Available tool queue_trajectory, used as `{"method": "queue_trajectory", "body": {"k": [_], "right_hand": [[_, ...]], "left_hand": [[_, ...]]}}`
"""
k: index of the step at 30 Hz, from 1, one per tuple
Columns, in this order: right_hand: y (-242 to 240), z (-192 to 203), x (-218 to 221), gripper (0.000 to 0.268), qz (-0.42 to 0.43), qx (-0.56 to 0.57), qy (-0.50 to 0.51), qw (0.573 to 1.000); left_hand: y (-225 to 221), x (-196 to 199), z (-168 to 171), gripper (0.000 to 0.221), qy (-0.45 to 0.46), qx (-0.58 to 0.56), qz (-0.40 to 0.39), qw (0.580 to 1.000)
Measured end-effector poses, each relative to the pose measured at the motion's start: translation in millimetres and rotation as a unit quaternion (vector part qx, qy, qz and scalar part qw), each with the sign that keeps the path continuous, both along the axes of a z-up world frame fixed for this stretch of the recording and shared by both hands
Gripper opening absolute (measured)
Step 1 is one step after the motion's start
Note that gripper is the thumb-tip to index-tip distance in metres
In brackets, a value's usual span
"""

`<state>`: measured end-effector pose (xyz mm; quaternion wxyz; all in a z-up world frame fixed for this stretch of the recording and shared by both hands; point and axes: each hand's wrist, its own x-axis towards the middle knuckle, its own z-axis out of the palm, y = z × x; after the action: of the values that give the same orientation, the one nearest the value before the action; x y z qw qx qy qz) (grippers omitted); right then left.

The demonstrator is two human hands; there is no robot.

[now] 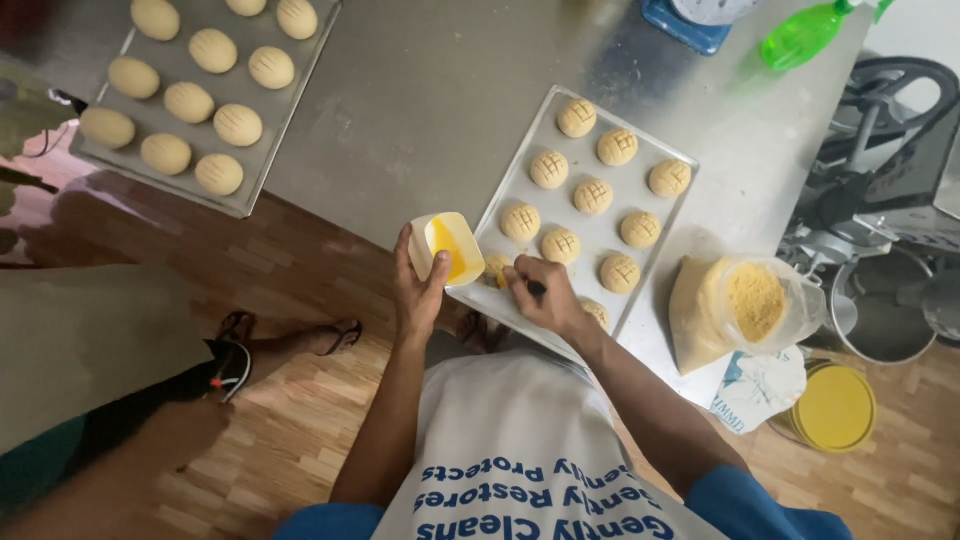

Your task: The person is arranging small dough balls on metal baking sheets and then applying a glaze to each one using a pastry brush.

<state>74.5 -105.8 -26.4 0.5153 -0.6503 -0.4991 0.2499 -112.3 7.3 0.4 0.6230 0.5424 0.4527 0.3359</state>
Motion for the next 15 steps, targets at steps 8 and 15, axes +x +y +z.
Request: {"method": "queue_trajectory", "body": {"k": [8, 15], "right_hand": [[37, 7, 15, 0.013, -0.068, -0.023, -0.151, 0.986], [-6, 11, 0, 0.016, -0.048, -0.086, -0.124, 0.987]], "left_hand": [[1, -6, 0, 0.085, -0.024, 0.009, 0.016, 1.000], [1, -14, -6, 0.081, -0.023, -0.007, 0.032, 0.999]]}}
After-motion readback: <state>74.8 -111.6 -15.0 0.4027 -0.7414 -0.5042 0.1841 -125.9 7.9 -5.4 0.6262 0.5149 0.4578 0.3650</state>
